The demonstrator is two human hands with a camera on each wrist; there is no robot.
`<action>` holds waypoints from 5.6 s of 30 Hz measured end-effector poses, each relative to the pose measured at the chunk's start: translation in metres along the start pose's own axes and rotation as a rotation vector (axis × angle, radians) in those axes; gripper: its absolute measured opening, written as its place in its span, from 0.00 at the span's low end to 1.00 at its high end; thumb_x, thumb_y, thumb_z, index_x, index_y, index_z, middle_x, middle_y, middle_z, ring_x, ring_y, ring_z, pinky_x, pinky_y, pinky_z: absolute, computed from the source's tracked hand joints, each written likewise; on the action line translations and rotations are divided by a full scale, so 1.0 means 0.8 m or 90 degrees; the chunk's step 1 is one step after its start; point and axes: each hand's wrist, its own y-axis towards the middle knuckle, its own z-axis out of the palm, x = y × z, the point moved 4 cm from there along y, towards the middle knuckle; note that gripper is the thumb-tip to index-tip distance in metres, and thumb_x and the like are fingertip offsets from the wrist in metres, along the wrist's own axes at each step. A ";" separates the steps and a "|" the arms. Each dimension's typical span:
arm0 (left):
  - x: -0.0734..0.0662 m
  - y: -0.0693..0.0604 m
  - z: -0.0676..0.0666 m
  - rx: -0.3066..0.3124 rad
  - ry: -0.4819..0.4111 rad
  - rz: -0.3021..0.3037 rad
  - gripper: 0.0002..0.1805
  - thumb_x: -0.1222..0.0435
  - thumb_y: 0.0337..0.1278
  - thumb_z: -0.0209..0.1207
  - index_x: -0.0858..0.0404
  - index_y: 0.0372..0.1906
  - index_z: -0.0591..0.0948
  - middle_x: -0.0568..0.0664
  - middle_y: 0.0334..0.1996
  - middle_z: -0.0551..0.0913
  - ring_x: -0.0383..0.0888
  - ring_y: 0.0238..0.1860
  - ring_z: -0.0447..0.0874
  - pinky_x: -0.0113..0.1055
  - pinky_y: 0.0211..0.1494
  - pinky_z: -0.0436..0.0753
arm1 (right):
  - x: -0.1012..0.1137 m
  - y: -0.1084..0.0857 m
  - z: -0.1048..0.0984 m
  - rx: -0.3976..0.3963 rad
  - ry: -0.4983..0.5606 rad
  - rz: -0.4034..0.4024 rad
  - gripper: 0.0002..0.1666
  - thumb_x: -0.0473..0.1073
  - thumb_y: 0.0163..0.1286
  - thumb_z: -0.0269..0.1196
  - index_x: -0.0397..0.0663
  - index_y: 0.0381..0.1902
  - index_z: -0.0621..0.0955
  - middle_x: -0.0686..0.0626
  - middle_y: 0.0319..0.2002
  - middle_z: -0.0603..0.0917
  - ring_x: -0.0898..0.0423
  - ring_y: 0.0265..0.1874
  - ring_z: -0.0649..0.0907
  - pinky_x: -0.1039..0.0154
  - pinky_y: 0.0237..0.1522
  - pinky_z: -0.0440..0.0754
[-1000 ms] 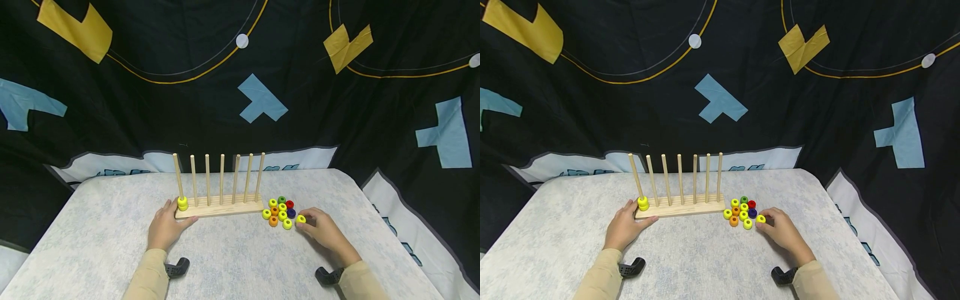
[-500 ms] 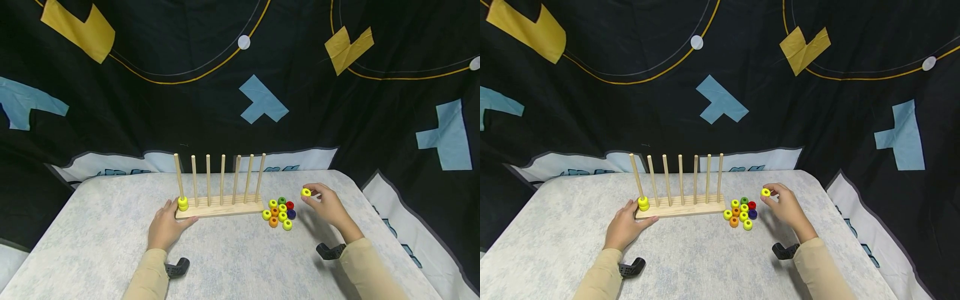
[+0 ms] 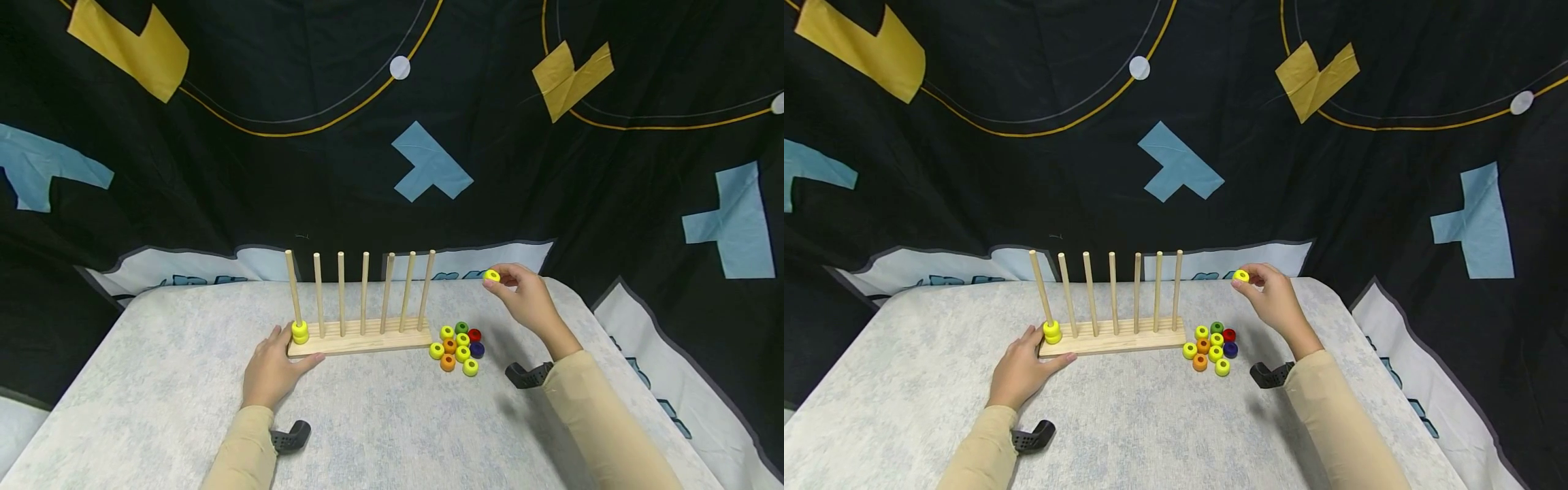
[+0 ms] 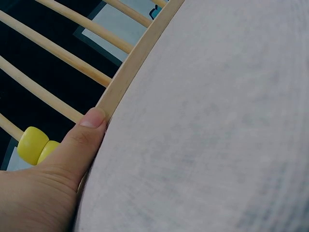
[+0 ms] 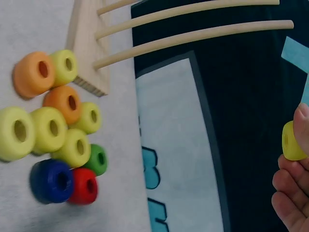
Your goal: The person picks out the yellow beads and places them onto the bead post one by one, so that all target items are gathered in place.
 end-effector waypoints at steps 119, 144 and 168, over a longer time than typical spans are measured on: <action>0.004 0.002 -0.005 0.014 -0.017 -0.004 0.53 0.38 0.46 0.69 0.60 0.75 0.65 0.69 0.73 0.62 0.76 0.70 0.60 0.73 0.66 0.66 | 0.318 0.089 0.180 0.105 0.052 -0.307 0.19 0.53 0.65 0.68 0.51 0.50 0.83 0.56 0.43 0.83 0.59 0.45 0.81 0.75 0.47 0.80; 0.007 0.003 -0.007 0.035 -0.052 -0.021 0.55 0.36 0.45 0.69 0.57 0.76 0.63 0.63 0.74 0.65 0.72 0.74 0.56 0.72 0.71 0.61 | 0.334 0.084 0.189 0.174 0.034 -0.309 0.26 0.51 0.69 0.65 0.49 0.62 0.80 0.52 0.55 0.85 0.58 0.52 0.80 0.76 0.50 0.80; 0.009 0.008 -0.019 0.110 -0.060 0.000 0.54 0.39 0.48 0.69 0.62 0.75 0.62 0.71 0.75 0.57 0.77 0.72 0.53 0.72 0.71 0.60 | 0.328 0.084 0.191 0.211 -0.002 -0.329 0.23 0.46 0.69 0.66 0.47 0.60 0.82 0.52 0.54 0.86 0.56 0.52 0.79 0.77 0.44 0.80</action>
